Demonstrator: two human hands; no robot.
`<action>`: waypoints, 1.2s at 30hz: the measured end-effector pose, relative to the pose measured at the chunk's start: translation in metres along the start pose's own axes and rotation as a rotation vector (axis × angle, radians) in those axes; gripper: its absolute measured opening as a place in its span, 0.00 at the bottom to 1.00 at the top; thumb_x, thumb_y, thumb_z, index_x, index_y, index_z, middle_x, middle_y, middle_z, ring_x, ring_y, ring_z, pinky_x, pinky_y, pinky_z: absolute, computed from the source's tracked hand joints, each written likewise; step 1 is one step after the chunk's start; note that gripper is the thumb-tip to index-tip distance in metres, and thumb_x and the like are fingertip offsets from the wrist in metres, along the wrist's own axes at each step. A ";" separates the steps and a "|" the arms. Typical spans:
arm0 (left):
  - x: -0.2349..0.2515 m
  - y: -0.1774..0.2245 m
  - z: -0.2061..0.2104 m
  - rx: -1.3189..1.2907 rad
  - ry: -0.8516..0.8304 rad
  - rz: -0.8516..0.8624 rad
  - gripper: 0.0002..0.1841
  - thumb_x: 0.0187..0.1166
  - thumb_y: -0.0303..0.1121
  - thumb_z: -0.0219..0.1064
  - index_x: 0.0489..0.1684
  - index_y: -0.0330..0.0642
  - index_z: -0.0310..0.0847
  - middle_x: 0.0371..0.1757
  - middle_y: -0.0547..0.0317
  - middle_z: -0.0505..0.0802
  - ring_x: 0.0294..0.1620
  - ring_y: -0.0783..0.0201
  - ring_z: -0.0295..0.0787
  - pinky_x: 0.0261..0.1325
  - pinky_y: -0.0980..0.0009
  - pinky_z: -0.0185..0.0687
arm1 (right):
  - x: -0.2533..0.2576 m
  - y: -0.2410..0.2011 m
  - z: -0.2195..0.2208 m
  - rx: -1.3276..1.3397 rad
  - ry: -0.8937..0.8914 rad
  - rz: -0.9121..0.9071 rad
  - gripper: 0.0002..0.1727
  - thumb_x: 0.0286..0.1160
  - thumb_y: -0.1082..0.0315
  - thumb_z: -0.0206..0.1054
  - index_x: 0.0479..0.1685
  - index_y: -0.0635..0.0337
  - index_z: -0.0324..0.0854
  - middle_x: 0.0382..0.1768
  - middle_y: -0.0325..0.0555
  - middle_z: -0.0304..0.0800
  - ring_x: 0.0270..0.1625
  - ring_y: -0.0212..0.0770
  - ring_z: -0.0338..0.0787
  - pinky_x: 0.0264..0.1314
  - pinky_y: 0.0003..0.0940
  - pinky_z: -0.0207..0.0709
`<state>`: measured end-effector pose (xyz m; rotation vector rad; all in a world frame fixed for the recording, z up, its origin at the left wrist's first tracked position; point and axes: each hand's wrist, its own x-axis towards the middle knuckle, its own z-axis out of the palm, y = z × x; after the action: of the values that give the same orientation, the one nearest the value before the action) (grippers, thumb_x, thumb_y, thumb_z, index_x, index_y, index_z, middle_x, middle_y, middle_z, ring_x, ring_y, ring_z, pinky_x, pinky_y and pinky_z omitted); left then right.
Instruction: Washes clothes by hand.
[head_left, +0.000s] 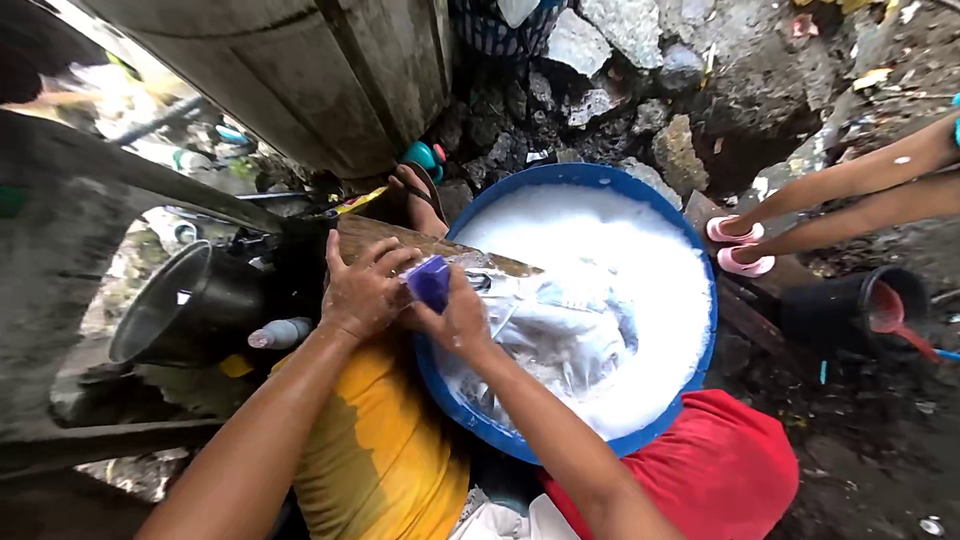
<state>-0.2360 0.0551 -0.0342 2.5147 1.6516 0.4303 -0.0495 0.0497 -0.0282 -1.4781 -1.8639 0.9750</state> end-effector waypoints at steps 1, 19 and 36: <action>0.000 0.000 0.001 -0.025 -0.004 0.011 0.13 0.79 0.43 0.69 0.50 0.48 0.95 0.73 0.53 0.89 0.83 0.34 0.72 0.75 0.11 0.35 | 0.000 0.022 -0.007 -0.027 0.021 0.045 0.36 0.69 0.63 0.78 0.75 0.75 0.74 0.59 0.69 0.90 0.59 0.62 0.94 0.61 0.61 0.85; -0.002 0.003 -0.001 0.001 -0.047 0.008 0.12 0.77 0.46 0.72 0.44 0.51 0.95 0.75 0.53 0.87 0.85 0.34 0.69 0.75 0.12 0.33 | -0.003 0.147 -0.075 -0.141 0.309 0.562 0.43 0.74 0.55 0.76 0.83 0.73 0.64 0.62 0.77 0.86 0.65 0.75 0.87 0.69 0.71 0.76; -0.001 0.002 0.000 0.014 -0.037 0.009 0.10 0.76 0.44 0.73 0.43 0.51 0.95 0.74 0.54 0.88 0.85 0.35 0.70 0.76 0.12 0.33 | 0.012 0.150 -0.073 -0.038 0.446 0.655 0.43 0.74 0.58 0.76 0.85 0.70 0.60 0.67 0.74 0.84 0.70 0.70 0.85 0.73 0.66 0.74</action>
<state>-0.2352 0.0532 -0.0339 2.5255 1.6365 0.3715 0.0900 0.0947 -0.1090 -2.1803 -1.1000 0.7835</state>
